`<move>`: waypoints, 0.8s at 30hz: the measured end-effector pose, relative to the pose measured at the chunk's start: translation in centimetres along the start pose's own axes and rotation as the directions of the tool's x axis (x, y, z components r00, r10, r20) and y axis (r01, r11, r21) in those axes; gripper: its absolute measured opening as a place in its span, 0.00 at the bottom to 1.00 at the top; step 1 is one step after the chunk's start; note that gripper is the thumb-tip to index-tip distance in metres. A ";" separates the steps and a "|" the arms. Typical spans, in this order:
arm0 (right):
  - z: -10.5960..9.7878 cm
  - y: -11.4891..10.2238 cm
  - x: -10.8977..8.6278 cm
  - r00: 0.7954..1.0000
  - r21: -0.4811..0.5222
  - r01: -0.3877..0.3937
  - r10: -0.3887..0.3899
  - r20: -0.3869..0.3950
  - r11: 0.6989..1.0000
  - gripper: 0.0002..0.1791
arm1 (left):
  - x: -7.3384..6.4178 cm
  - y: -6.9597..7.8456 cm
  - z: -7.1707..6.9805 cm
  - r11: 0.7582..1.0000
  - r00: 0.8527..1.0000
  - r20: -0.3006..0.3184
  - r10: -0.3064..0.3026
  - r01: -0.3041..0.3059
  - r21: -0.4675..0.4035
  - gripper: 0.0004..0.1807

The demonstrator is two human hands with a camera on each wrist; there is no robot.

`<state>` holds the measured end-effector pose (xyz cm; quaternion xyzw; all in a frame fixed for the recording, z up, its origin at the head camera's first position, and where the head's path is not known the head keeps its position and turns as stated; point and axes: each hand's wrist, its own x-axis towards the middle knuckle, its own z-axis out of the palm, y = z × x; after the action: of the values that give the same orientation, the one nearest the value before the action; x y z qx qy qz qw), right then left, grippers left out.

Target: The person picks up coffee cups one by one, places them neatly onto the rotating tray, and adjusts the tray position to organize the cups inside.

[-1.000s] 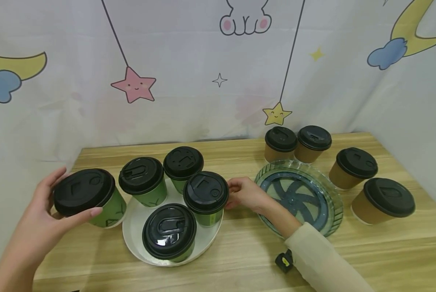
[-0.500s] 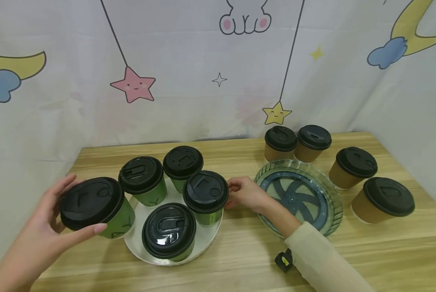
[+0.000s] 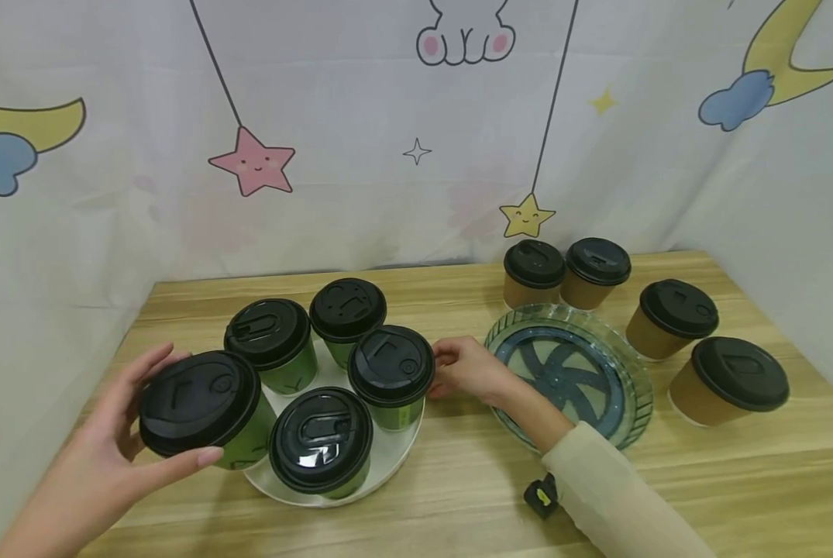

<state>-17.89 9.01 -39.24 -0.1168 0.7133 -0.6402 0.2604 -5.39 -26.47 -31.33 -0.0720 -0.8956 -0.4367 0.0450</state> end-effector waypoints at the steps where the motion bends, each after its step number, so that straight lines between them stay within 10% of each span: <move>1: 0.0 0.0 0.0 1.000 0.000 -0.003 0.003 -0.001 1.000 0.10 | 0.0 0.0 0.1 1.000 1.000 0.007 -0.009 0.009 0.005 0.57; 24: -0.1 0.2 -0.1 1.000 -0.007 0.020 -0.020 0.006 1.000 0.09 | -0.2 1.0 1.7 0.998 0.998 0.004 0.061 -0.061 -0.016 0.57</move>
<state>-17.83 9.19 -39.37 -0.1266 0.7135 -0.6398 0.2559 -5.03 -24.53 -31.64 -0.1006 -0.8895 -0.4421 0.0559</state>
